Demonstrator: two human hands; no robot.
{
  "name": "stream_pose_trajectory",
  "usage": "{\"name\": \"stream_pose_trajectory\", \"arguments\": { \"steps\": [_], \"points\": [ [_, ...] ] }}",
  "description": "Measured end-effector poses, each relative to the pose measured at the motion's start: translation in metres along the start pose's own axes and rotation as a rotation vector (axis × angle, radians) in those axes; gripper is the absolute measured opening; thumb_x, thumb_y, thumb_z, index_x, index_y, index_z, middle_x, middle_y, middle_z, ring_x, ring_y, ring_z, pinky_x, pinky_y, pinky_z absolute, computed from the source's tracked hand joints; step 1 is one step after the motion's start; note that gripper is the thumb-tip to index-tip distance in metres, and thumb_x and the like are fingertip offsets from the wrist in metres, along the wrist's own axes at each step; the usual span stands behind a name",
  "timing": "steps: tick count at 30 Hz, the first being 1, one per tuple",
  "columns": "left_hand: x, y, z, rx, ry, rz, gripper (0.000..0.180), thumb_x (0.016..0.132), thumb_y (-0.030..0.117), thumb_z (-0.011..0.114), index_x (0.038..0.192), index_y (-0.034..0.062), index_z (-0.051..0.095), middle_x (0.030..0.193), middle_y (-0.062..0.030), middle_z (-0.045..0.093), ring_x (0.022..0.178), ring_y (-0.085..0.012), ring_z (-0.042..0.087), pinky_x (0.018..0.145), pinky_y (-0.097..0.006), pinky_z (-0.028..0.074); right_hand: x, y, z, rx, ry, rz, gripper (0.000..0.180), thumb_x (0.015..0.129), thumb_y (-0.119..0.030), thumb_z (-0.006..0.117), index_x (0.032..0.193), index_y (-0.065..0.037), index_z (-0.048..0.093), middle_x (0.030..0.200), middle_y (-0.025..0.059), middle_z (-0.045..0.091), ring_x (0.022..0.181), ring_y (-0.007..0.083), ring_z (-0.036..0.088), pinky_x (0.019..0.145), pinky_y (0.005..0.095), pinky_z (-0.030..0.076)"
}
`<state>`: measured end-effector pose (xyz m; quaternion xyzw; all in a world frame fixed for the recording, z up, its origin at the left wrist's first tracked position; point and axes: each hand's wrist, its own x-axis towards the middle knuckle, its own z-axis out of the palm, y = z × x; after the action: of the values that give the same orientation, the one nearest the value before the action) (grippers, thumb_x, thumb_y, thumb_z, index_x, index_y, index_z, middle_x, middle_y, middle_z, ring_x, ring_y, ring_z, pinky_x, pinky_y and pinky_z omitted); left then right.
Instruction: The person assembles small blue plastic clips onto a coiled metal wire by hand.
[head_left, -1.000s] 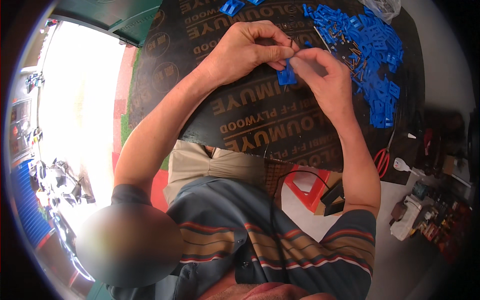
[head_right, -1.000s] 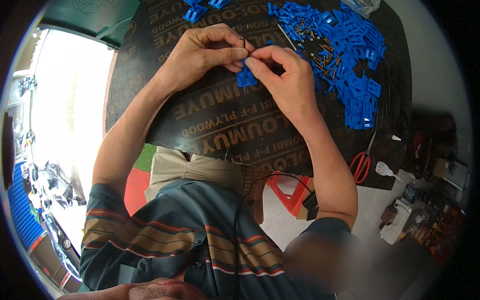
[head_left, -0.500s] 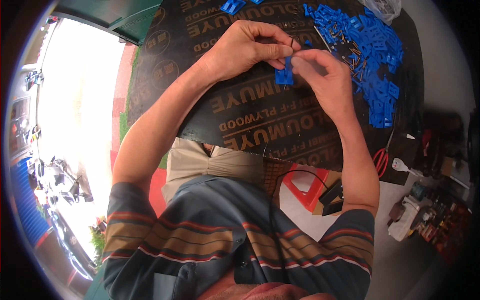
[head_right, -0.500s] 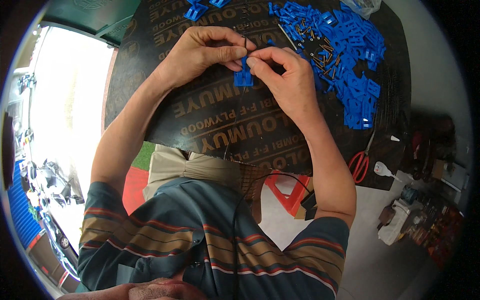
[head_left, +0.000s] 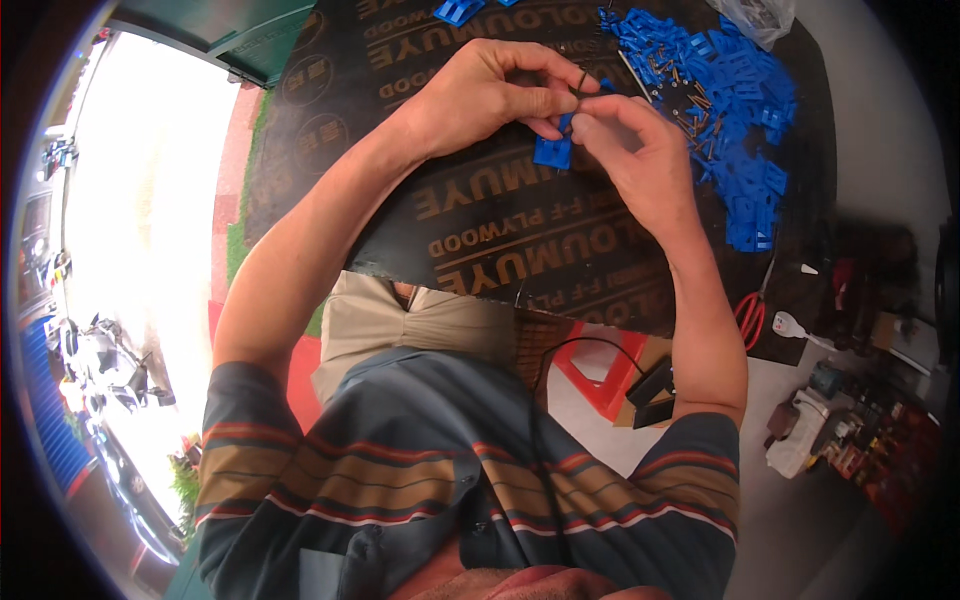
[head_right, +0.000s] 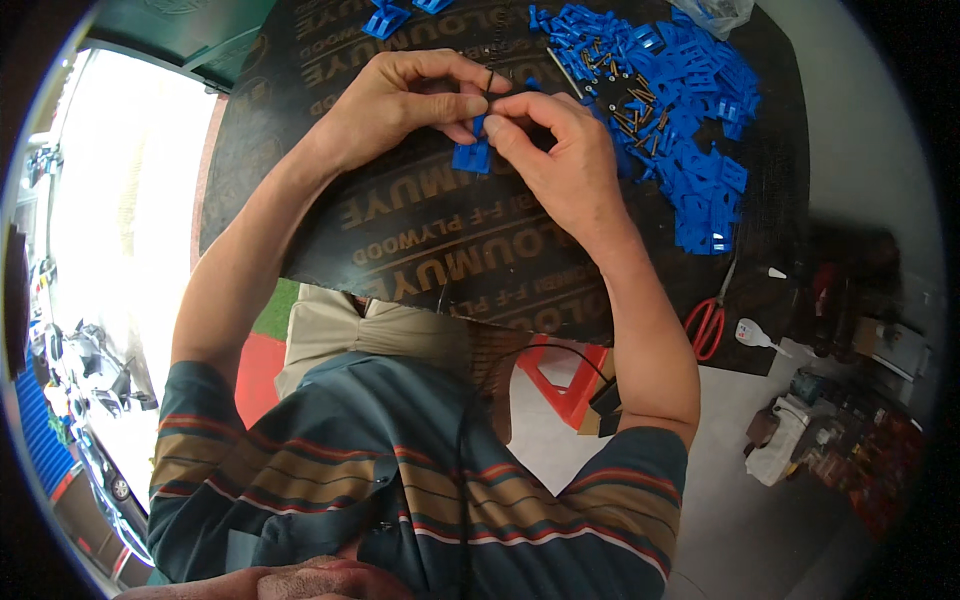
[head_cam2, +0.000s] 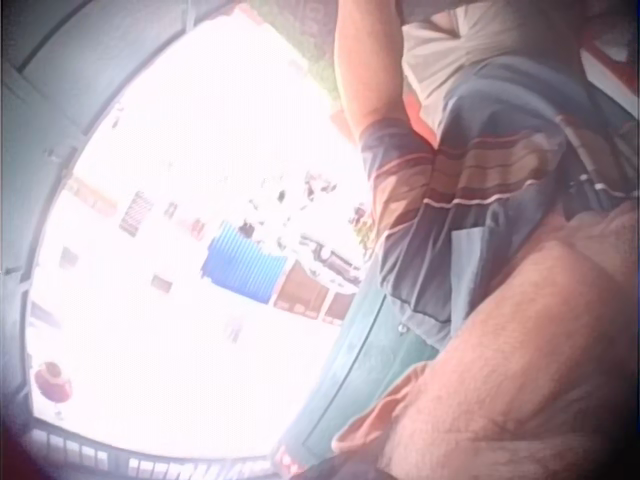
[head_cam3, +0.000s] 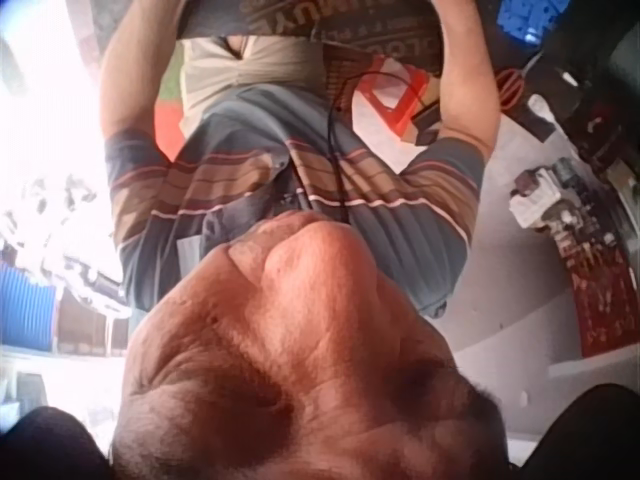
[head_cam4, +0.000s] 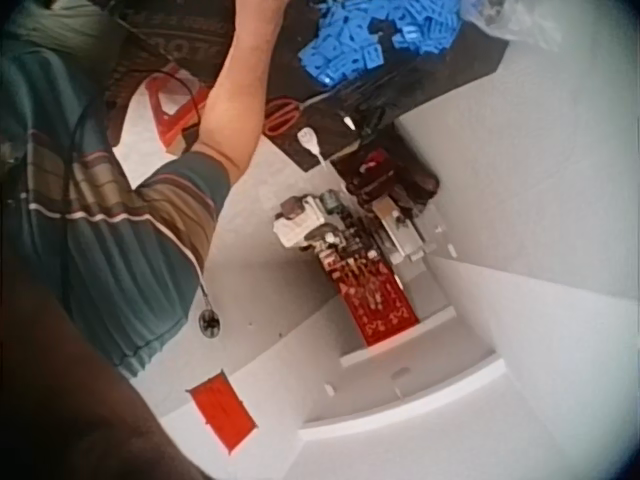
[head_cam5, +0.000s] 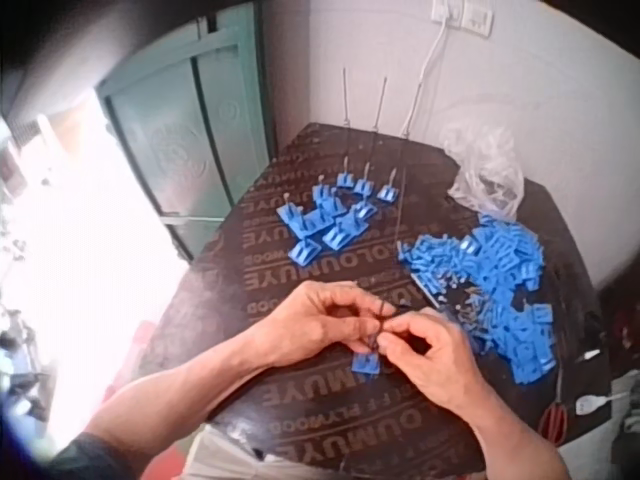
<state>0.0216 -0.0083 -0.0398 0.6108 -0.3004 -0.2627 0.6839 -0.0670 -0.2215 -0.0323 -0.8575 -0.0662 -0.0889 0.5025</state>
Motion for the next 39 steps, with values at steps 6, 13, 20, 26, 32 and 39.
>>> {"name": "stream_pose_trajectory", "arguments": {
  "steps": [6, 13, 20, 26, 32, 39],
  "points": [
    [-0.002, 0.006, 0.007, 0.026, 0.041, -0.029, 0.025, 0.101, 0.01, 0.072, 0.125, 0.0031, 0.074, 0.105, -0.004, 0.075, 0.092, -0.0102, 0.071, 0.083, -0.026, 0.06, 0.0, 0.007, 0.003, 0.046, 0.003, 0.004, 0.015, 0.09, -0.014, 0.083, 0.101, -0.004, 0.078, 0.089, 0.0058, 0.071, 0.082, 0.0151, 0.069, 0.074, 0.0288, 0.054],
    [-0.006, 0.02, 0.011, 0.279, 0.102, -0.002, 0.013, 0.098, 0.013, 0.076, 0.104, 0.0017, 0.074, 0.089, 0.0017, 0.07, 0.082, -0.0035, 0.061, 0.076, -0.022, 0.052, 0.001, 0.0, 0.007, -0.044, -0.004, 0.009, 0.015, 0.086, -0.013, 0.086, 0.092, -0.004, 0.075, 0.083, 0.0055, 0.069, 0.077, 0.0165, 0.066, 0.071, 0.0308, 0.053],
    [-0.009, 0.025, 0.015, 0.32, 0.103, -0.047, 0.013, 0.099, 0.013, 0.074, 0.102, 0.0011, 0.071, 0.085, 0.0026, 0.065, 0.078, -0.0033, 0.058, 0.072, -0.023, 0.05, 0.002, 0.0, -0.004, 0.07, -0.111, 0.086, 0.016, 0.088, -0.014, 0.085, 0.096, -0.004, 0.076, 0.087, 0.0059, 0.07, 0.08, 0.0153, 0.067, 0.073, 0.0293, 0.054],
    [-0.008, 0.018, 0.016, 0.229, 0.087, -0.043, 0.013, 0.1, 0.012, 0.073, 0.104, 0.0008, 0.07, 0.085, 0.0017, 0.065, 0.076, -0.0056, 0.06, 0.071, -0.023, 0.051, 0.001, 0.0, -0.006, 0.07, -0.12, 0.104, 0.016, 0.088, -0.013, 0.085, 0.097, -0.003, 0.076, 0.089, 0.0056, 0.07, 0.08, 0.0141, 0.067, 0.073, 0.0297, 0.055],
    [-0.006, 0.022, 0.016, 0.3, 0.106, -0.013, 0.012, 0.098, 0.01, 0.074, 0.104, 0.0002, 0.07, 0.089, 0.0016, 0.066, 0.078, -0.0048, 0.06, 0.072, -0.023, 0.051, 0.001, 0.001, 0.0, 0.026, -0.039, 0.03, 0.019, 0.086, -0.015, 0.086, 0.094, -0.003, 0.075, 0.086, 0.008, 0.069, 0.075, 0.0172, 0.068, 0.07, 0.0311, 0.056],
    [-0.009, 0.021, 0.016, 0.273, 0.146, 0.062, 0.008, 0.094, 0.007, 0.074, 0.1, 0.0011, 0.073, 0.087, -0.0025, 0.068, 0.082, -0.0093, 0.063, 0.074, -0.027, 0.053, 0.007, -0.009, -0.005, -0.111, -0.083, -0.06, 0.019, 0.087, -0.016, 0.085, 0.095, -0.003, 0.074, 0.086, 0.0085, 0.069, 0.076, 0.0207, 0.067, 0.069, 0.0347, 0.053]
  ]
}}
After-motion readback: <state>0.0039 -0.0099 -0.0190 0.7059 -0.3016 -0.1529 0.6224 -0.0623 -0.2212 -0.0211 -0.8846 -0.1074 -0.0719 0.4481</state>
